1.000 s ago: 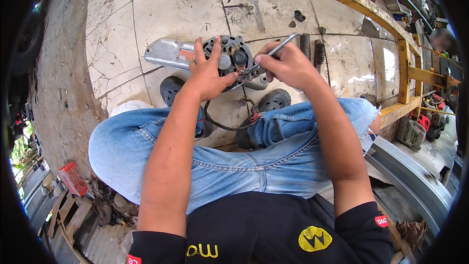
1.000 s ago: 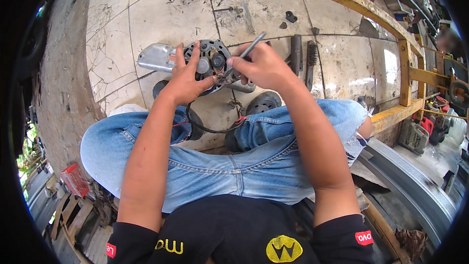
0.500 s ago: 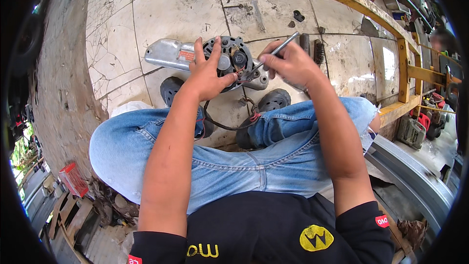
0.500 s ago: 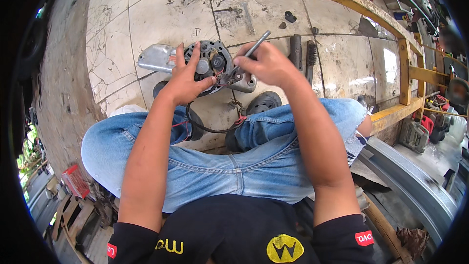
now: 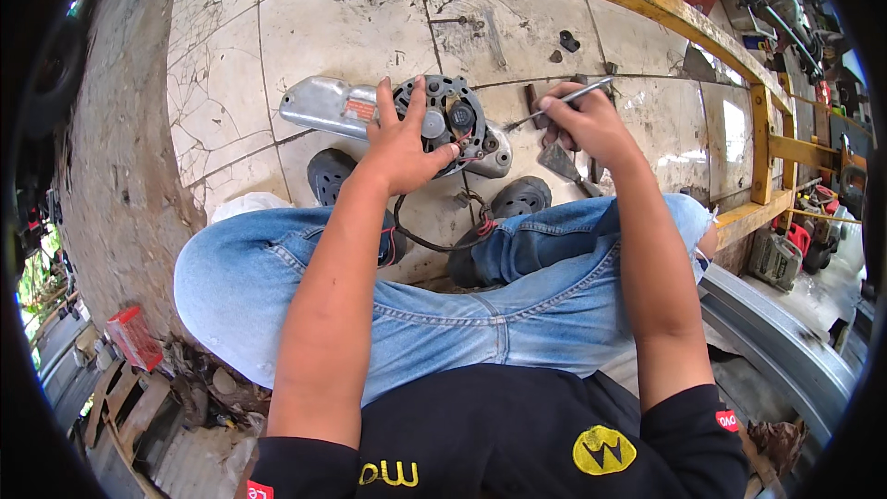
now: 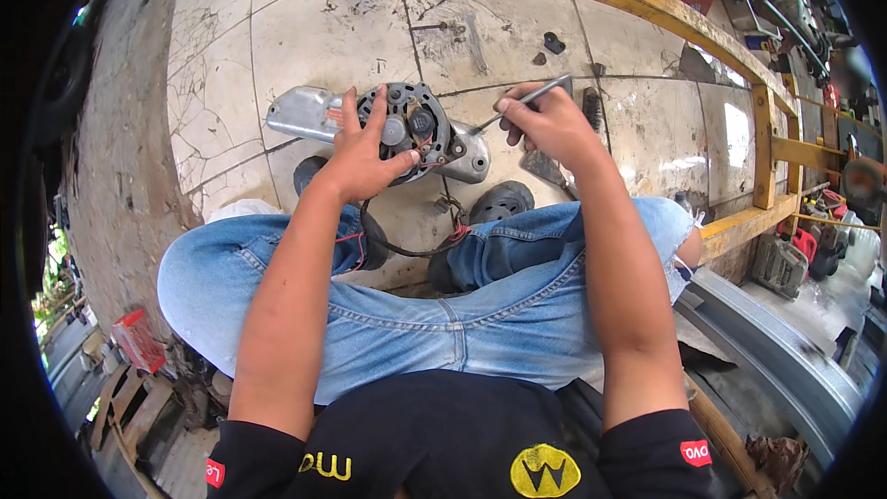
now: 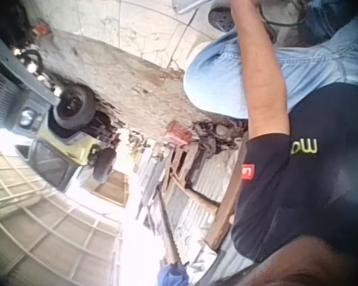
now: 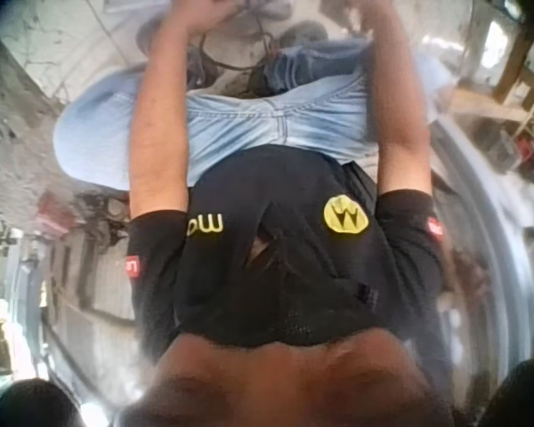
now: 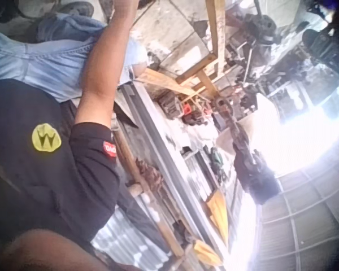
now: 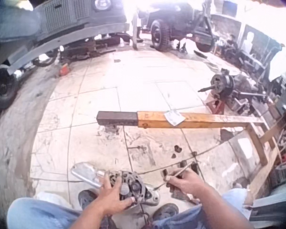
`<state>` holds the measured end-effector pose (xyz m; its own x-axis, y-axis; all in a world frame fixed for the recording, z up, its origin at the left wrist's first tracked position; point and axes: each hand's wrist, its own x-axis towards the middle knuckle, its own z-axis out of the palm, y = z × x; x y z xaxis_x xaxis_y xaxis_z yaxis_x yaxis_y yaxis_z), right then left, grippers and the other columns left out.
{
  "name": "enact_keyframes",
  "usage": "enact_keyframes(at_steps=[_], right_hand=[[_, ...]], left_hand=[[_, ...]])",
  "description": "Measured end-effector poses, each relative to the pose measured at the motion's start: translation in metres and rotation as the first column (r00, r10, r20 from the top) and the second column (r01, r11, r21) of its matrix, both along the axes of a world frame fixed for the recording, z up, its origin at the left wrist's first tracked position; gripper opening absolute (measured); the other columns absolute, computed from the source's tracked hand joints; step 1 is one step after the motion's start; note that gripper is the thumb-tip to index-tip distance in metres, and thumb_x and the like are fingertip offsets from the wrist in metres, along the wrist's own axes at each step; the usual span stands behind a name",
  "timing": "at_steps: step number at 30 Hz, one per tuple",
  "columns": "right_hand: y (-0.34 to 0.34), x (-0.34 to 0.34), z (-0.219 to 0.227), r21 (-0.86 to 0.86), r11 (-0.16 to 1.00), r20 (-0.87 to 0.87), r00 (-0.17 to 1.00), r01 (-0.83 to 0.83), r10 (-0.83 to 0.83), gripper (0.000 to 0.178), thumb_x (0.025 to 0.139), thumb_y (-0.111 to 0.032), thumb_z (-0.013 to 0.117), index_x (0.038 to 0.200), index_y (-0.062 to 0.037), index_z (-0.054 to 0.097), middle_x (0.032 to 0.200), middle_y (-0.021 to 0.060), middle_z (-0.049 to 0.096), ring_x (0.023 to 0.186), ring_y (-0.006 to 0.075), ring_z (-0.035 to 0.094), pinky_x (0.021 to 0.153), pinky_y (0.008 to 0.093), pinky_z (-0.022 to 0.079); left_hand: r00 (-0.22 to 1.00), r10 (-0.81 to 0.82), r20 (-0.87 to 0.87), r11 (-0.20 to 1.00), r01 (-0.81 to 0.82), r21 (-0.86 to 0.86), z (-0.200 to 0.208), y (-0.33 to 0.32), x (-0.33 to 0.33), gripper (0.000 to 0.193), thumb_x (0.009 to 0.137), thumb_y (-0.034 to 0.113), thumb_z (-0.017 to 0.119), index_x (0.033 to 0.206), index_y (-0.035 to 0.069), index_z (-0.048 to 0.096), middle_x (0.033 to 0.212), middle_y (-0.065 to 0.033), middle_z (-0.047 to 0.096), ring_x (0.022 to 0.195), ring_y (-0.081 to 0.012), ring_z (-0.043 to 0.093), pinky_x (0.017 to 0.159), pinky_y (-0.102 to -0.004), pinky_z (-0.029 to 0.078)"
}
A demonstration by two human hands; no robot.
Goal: The person sits on the floor and works on a small electric motor, using a hammer to tap components and a screwdriver to adjust internal parts. The person handles the motor casing and internal wiring throughout the process.
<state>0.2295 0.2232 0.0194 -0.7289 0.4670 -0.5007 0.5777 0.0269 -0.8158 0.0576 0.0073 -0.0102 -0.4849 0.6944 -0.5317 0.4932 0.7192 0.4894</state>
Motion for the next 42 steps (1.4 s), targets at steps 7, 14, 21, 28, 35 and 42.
enact_keyframes(at_steps=[7,14,21,28,35,42], right_hand=[[-0.011,-0.003,0.013,-0.113,0.993,-0.059,0.998,-0.02,0.013,0.024,0.088,-0.023,0.071,0.094,0.0003,0.067,0.077,0.0073,0.068,0.062,0.0114,0.063,0.05,0.0234,0.045],[-0.04,-0.013,0.016,-0.148,0.978,0.01,0.988,-0.148,0.151,0.025,0.09,-0.02,0.066,0.103,0.0007,0.069,0.081,0.0073,0.07,0.067,0.0121,0.067,0.055,0.0254,0.048],[-0.052,-0.018,0.003,0.153,0.935,-0.115,0.934,-0.321,0.339,0.02,0.09,-0.018,0.068,0.099,0.0004,0.069,0.074,0.006,0.068,0.066,0.0126,0.064,0.059,0.0277,0.05],[-0.028,-0.002,0.024,0.301,0.936,-0.08,0.973,-0.183,0.216,0.013,0.086,-0.012,0.068,0.094,-0.0024,0.071,0.078,0.0152,0.07,0.068,0.0245,0.068,0.065,0.0354,0.052],[-0.049,-0.014,0.008,0.246,0.934,-0.115,0.949,-0.259,0.293,0.015,0.084,-0.014,0.07,0.094,-0.0027,0.071,0.079,0.0156,0.07,0.07,0.0262,0.066,0.065,0.0366,0.051],[-0.043,-0.013,0.025,-0.05,0.985,-0.211,0.966,-0.166,0.152,0.015,0.089,-0.012,0.066,0.097,-0.0002,0.07,0.071,0.0052,0.067,0.062,0.01,0.06,0.059,0.0307,0.049]], left_hand=[[0.999,-0.028,0.031,0.999,0.03,-0.041,0.01,-0.001,0.001,0.137,0.058,0.049,0.091,0.159,0.025,0.001,0.159,-0.0293,-0.012,0.145,-0.052,0.016,0.118,-0.0492,0.027],[0.999,-0.02,0.049,1.0,0.02,0.0,0.009,-0.003,-0.001,0.137,0.058,0.033,0.094,0.158,0.03,0.002,0.161,-0.022,-0.014,0.136,-0.0575,0.029,0.112,-0.0531,0.038],[0.998,-0.054,0.015,0.998,0.054,0.042,0.002,-0.005,-0.003,0.136,0.058,0.033,0.094,0.158,0.031,0.002,0.161,-0.023,-0.014,0.136,-0.0577,0.03,0.111,-0.0515,0.039],[0.999,0.004,0.033,1.0,-0.004,-0.011,0.007,-0.005,0.002,0.14,0.058,0.035,0.095,0.159,0.027,-0.001,0.161,-0.0232,-0.013,0.135,-0.0562,0.032,0.112,-0.0499,0.038],[0.999,-0.005,0.046,1.0,0.005,0.009,0.005,-0.004,0.002,0.139,0.057,0.032,0.095,0.159,0.028,0.0,0.161,-0.0211,-0.01,0.136,-0.0553,0.031,0.111,-0.0513,0.039],[0.999,-0.018,0.036,1.0,0.018,0.012,0.005,-0.005,0.0,0.138,0.057,0.031,0.095,0.159,0.028,0.002,0.16,-0.0204,-0.003,0.131,-0.055,0.036,0.11,-0.0514,0.04]])
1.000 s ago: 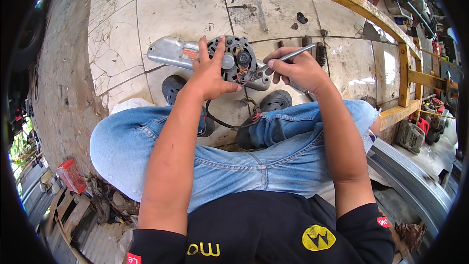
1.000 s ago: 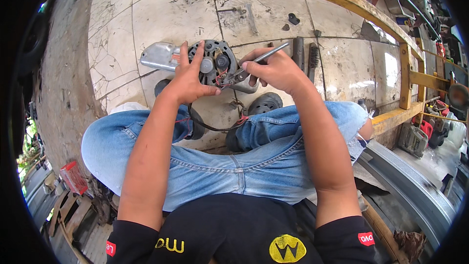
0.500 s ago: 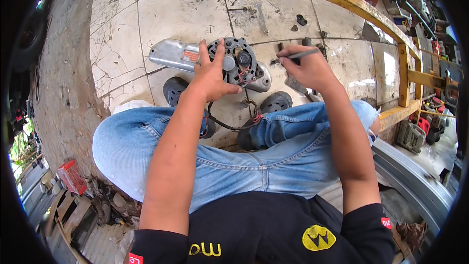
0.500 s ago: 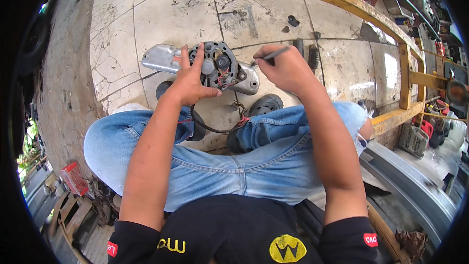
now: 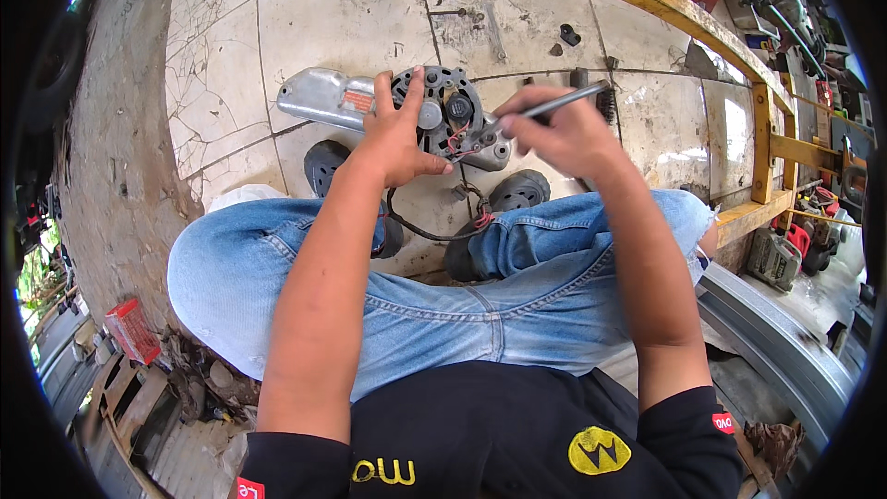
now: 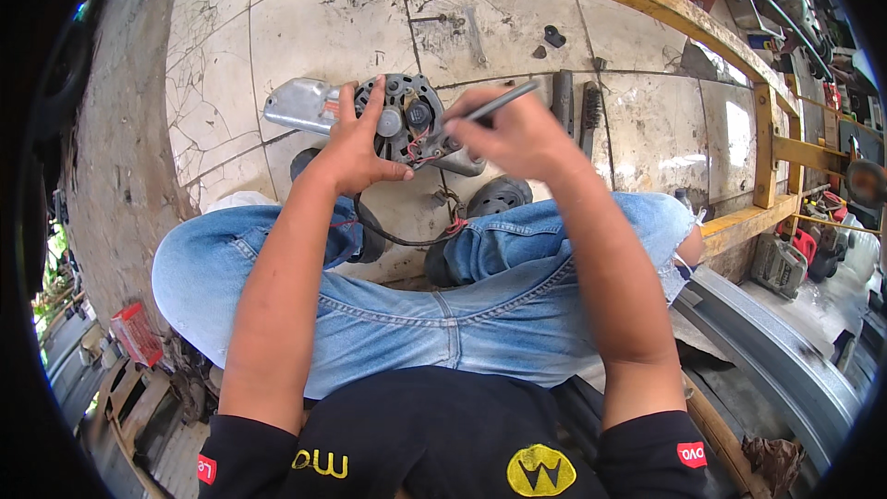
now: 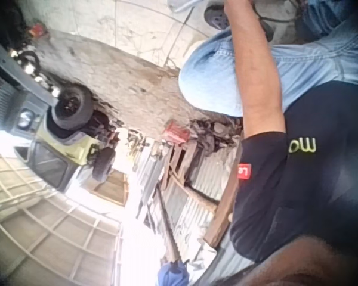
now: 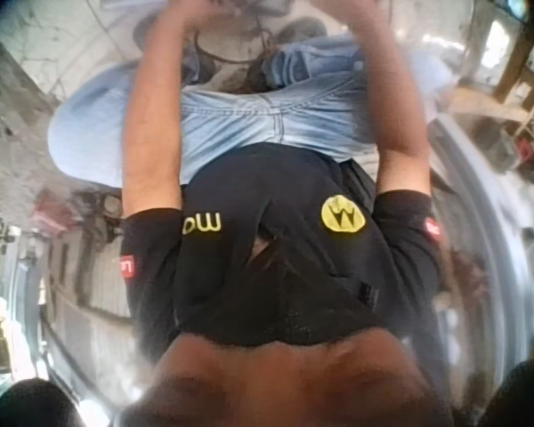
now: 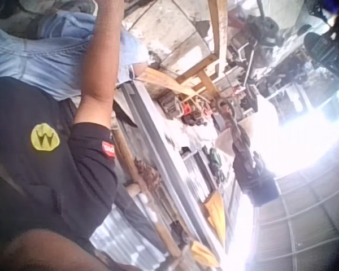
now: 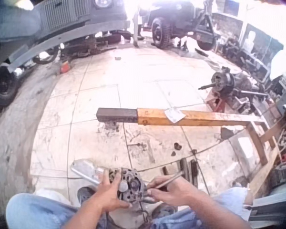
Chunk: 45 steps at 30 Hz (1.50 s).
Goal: The person sits on the floor and works on a small electric motor, using a hammer to tap components and a screwdriver to adjust internal parts. The person handles the motor casing and internal wiring throughout the process.
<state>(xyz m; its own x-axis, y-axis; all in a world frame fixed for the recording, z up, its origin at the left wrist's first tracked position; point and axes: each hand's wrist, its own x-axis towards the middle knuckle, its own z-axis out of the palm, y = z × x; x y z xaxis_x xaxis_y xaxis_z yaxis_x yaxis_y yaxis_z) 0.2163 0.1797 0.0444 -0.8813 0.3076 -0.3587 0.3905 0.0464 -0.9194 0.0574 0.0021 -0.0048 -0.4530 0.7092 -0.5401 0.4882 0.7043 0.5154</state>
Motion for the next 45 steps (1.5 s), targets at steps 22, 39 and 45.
enact_keyframes(at_steps=[22,39,45], right_hand=[[-0.004,-0.001,-0.013,0.236,0.946,0.021,0.975,-0.22,0.221,0.015,0.09,-0.01,0.068,0.101,0.0011,0.068,0.08,0.0075,0.068,0.066,0.013,0.063,0.062,0.0275,0.05],[0.028,0.003,-0.019,0.051,0.999,0.083,0.997,-0.008,0.003,0.014,0.088,-0.009,0.067,0.098,0.0001,0.07,0.075,0.0081,0.068,0.063,0.0131,0.065,0.059,0.0308,0.051],[0.015,-0.008,-0.027,0.03,1.0,0.096,0.995,0.01,-0.013,0.016,0.09,-0.009,0.066,0.101,0.0032,0.067,0.079,0.0072,0.067,0.066,0.0122,0.063,0.06,0.0272,0.05]], left_hand=[[1.0,-0.008,0.012,1.0,0.008,0.014,-0.001,0.002,-0.002,0.137,0.057,0.029,0.095,0.159,0.029,0.003,0.16,-0.0192,-0.003,0.133,-0.0528,0.035,0.111,-0.051,0.039],[1.0,-0.021,-0.013,1.0,0.021,-0.008,-0.001,0.002,-0.003,0.139,0.057,0.031,0.095,0.159,0.028,0.0,0.16,-0.0212,-0.004,0.133,-0.0547,0.034,0.111,-0.0513,0.039],[1.0,-0.03,-0.003,0.999,0.03,0.019,-0.003,0.002,-0.003,0.139,0.056,0.03,0.095,0.159,0.028,0.001,0.16,-0.0214,-0.004,0.132,-0.0547,0.035,0.112,-0.0508,0.039]])
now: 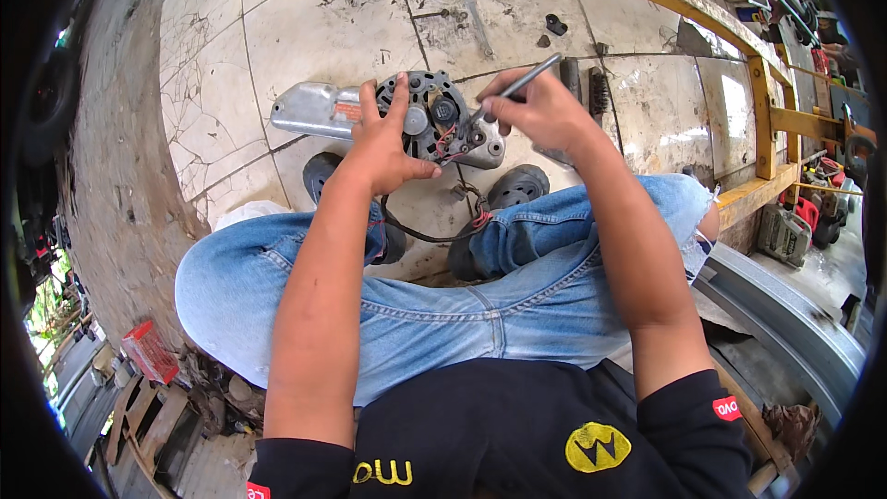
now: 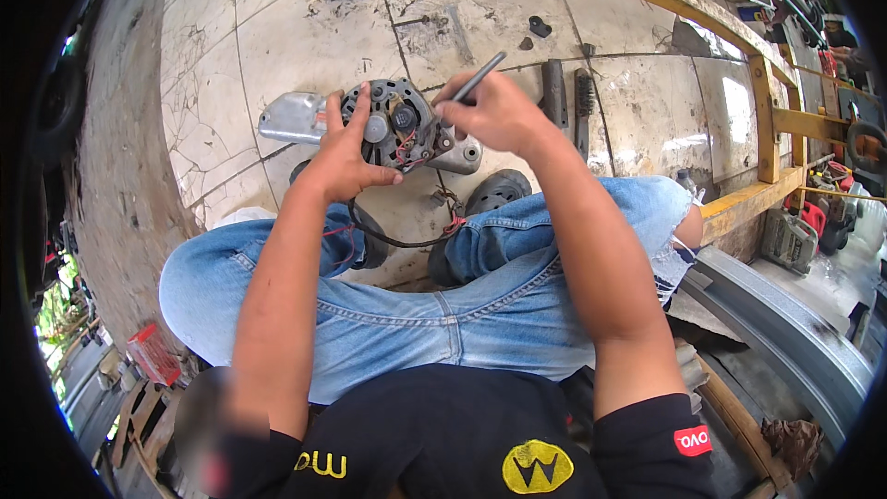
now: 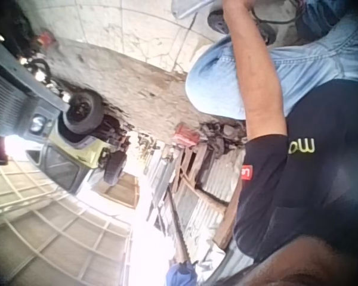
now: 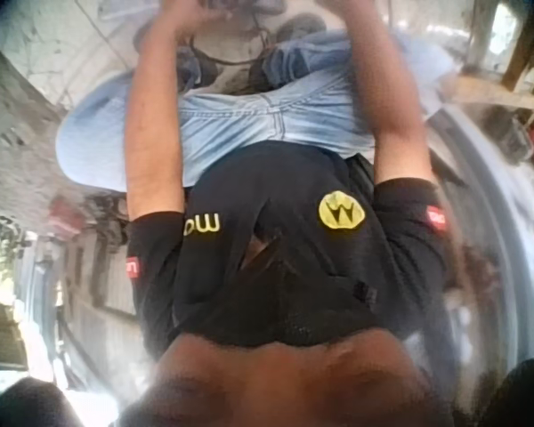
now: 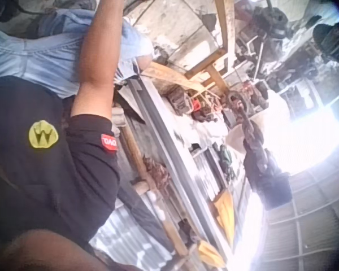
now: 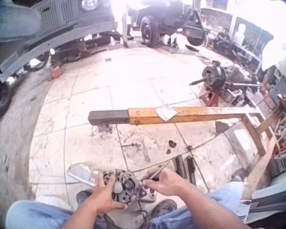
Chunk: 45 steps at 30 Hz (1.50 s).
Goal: The person sits on the floor and works on a small electric motor, using a hammer to tap components and a screwdriver to adjust internal parts. The person handles the motor casing and internal wiring throughout the process.
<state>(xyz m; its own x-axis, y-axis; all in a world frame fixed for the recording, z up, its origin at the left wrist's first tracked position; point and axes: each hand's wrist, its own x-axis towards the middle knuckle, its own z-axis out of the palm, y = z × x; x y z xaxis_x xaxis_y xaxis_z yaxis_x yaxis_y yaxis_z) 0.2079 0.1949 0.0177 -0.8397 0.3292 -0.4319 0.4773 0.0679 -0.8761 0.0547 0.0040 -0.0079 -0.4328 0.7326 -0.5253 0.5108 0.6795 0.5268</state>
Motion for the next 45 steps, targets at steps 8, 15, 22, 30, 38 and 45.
enact_keyframes(at_steps=[8,15,22,30,38,45], right_hand=[[-0.011,0.005,-0.006,-0.11,0.989,-0.041,0.994,-0.101,0.097,0.015,0.091,-0.01,0.066,0.098,0.0034,0.067,0.078,0.007,0.067,0.064,0.0121,0.063,0.059,0.0278,0.05],[0.019,0.006,0.0,0.005,0.996,-0.048,0.995,0.091,-0.091,0.019,0.092,-0.014,0.065,0.098,0.0034,0.066,0.075,0.0062,0.065,0.061,0.0111,0.061,0.054,0.0268,0.048],[0.008,-0.001,-0.008,0.061,0.987,-0.109,0.984,0.147,-0.14,0.02,0.09,-0.015,0.066,0.098,0.0034,0.067,0.077,0.0078,0.067,0.062,0.0122,0.062,0.055,0.0285,0.048],[-0.004,0.001,-0.013,-0.1,0.995,-0.067,0.997,0.028,-0.035,0.019,0.088,-0.015,0.064,0.094,0.0021,0.068,0.073,0.0089,0.068,0.058,0.0142,0.064,0.055,0.0301,0.049],[-0.002,-0.003,0.005,-0.052,0.997,-0.021,0.998,-0.063,0.062,0.019,0.091,-0.015,0.063,0.095,0.0031,0.067,0.074,0.0068,0.065,0.061,0.0135,0.063,0.059,0.0291,0.049],[0.023,-0.002,-0.002,0.105,0.978,-0.055,0.983,0.178,-0.173,0.023,0.089,-0.018,0.065,0.097,0.0037,0.068,0.077,0.0097,0.07,0.062,0.0149,0.066,0.058,0.031,0.051]], left_hand=[[1.0,-0.002,-0.003,1.0,0.002,-0.003,0.0,-0.001,0.001,0.14,0.055,0.031,0.095,0.159,0.028,0.001,0.16,-0.0222,-0.003,0.132,-0.0554,0.035,0.112,-0.0508,0.038],[1.0,0.0,0.004,1.0,0.0,-0.028,0.004,0.001,0.0,0.141,0.054,0.033,0.096,0.159,0.029,0.001,0.16,-0.0233,-0.005,0.134,-0.055,0.034,0.113,-0.0501,0.037],[1.0,-0.029,0.003,0.999,0.029,-0.041,0.005,0.004,-0.001,0.147,0.05,0.035,0.097,0.159,0.019,0.0,0.157,-0.0298,-0.002,0.145,-0.0481,0.02,0.118,-0.0406,0.028],[0.999,-0.047,-0.005,0.999,0.046,-0.024,0.007,0.003,-0.001,0.144,0.051,0.035,0.096,0.159,0.018,0.002,0.157,-0.0315,-0.003,0.146,-0.0474,0.019,0.119,-0.0391,0.025],[0.999,-0.04,-0.003,0.999,0.04,-0.024,0.006,0.001,-0.004,0.145,0.051,0.032,0.096,0.159,0.019,0.001,0.157,-0.0318,-0.004,0.147,-0.046,0.018,0.119,-0.0384,0.024],[0.999,-0.05,0.007,0.999,0.049,0.022,0.005,0.001,-0.004,0.144,0.052,0.032,0.096,0.159,0.018,0.001,0.157,-0.0322,-0.005,0.147,-0.0456,0.018,0.119,-0.038,0.025]])
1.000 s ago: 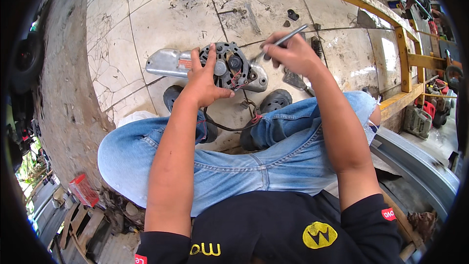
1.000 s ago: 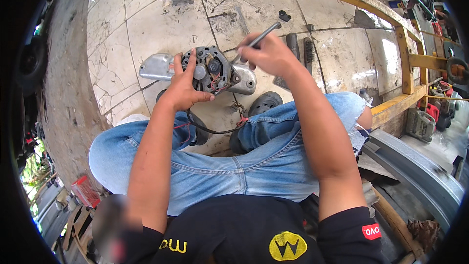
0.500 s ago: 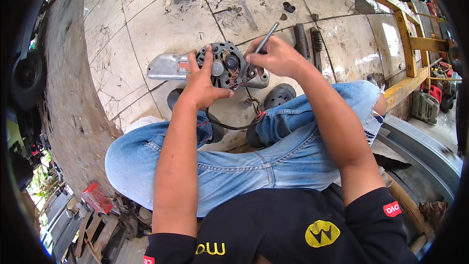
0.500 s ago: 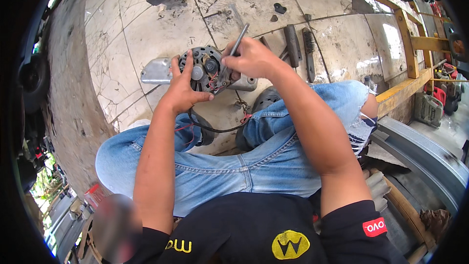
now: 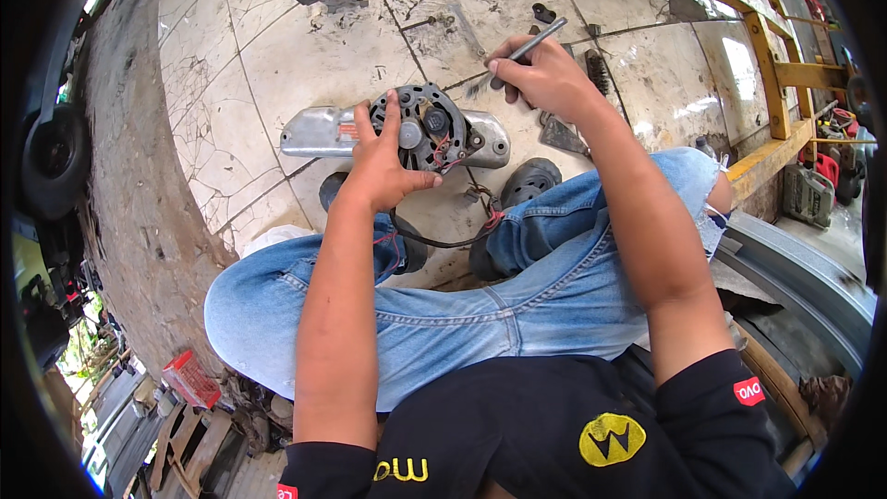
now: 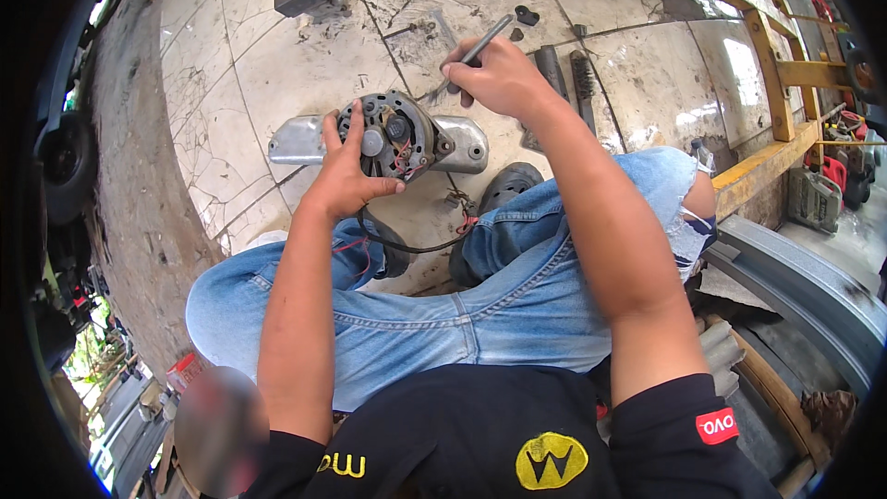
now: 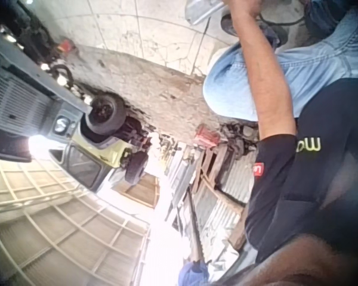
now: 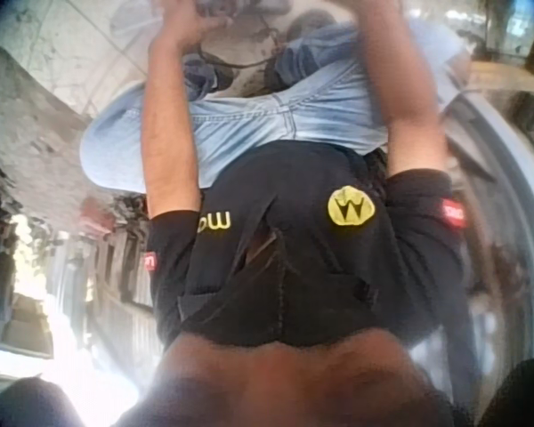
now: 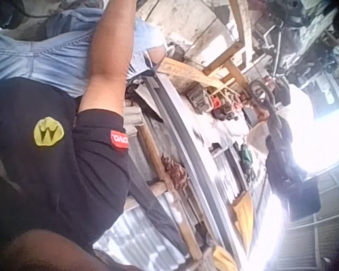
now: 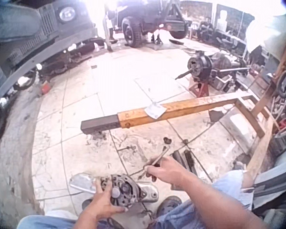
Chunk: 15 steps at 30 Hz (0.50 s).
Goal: The person sits on the floor and works on a small electric motor, using a hammer to tap components and a screwdriver to adjust internal parts. The person handles the motor casing and internal wiring throughout the process.
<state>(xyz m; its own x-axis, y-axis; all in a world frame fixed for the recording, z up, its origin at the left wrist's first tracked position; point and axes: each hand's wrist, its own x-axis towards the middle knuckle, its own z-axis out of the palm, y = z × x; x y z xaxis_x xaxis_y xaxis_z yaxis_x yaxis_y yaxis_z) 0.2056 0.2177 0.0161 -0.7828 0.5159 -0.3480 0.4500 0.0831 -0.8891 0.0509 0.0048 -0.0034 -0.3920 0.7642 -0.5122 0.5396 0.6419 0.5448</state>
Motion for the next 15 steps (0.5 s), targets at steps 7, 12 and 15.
enact_keyframes(at_steps=[7,12,15], right_hand=[[-0.017,0.008,-0.003,-0.155,0.969,-0.008,0.981,-0.192,0.193,0.018,0.089,-0.013,0.065,0.097,0.0029,0.068,0.074,0.0077,0.067,0.06,0.0138,0.063,0.058,0.0299,0.05],[0.001,0.014,0.01,-0.118,0.987,-0.008,0.994,-0.105,0.105,0.019,0.09,-0.012,0.066,0.1,0.004,0.066,0.076,0.0077,0.066,0.061,0.0127,0.062,0.056,0.0289,0.049],[-0.029,0.004,0.015,-0.201,0.928,-0.005,0.947,-0.314,0.32,0.018,0.09,-0.011,0.067,0.1,0.0031,0.066,0.076,0.0081,0.066,0.062,0.0133,0.063,0.058,0.0286,0.049]], left_hand=[[1.0,0.002,-0.016,1.0,-0.002,0.004,-0.001,0.0,0.001,0.145,0.052,0.034,0.096,0.159,0.017,0.0,0.158,-0.0319,-0.005,0.146,-0.0454,0.021,0.119,-0.0379,0.026],[0.999,0.009,-0.034,0.998,-0.011,-0.057,0.003,0.004,0.0,0.145,0.053,0.035,0.096,0.159,0.02,0.0,0.158,-0.0304,-0.004,0.144,-0.0482,0.022,0.118,-0.0405,0.028],[1.0,0.007,-0.014,0.996,-0.008,-0.093,0.004,0.003,0.001,0.145,0.052,0.035,0.096,0.159,0.02,-0.001,0.158,-0.0305,-0.005,0.147,-0.0459,0.019,0.119,-0.0388,0.026]])
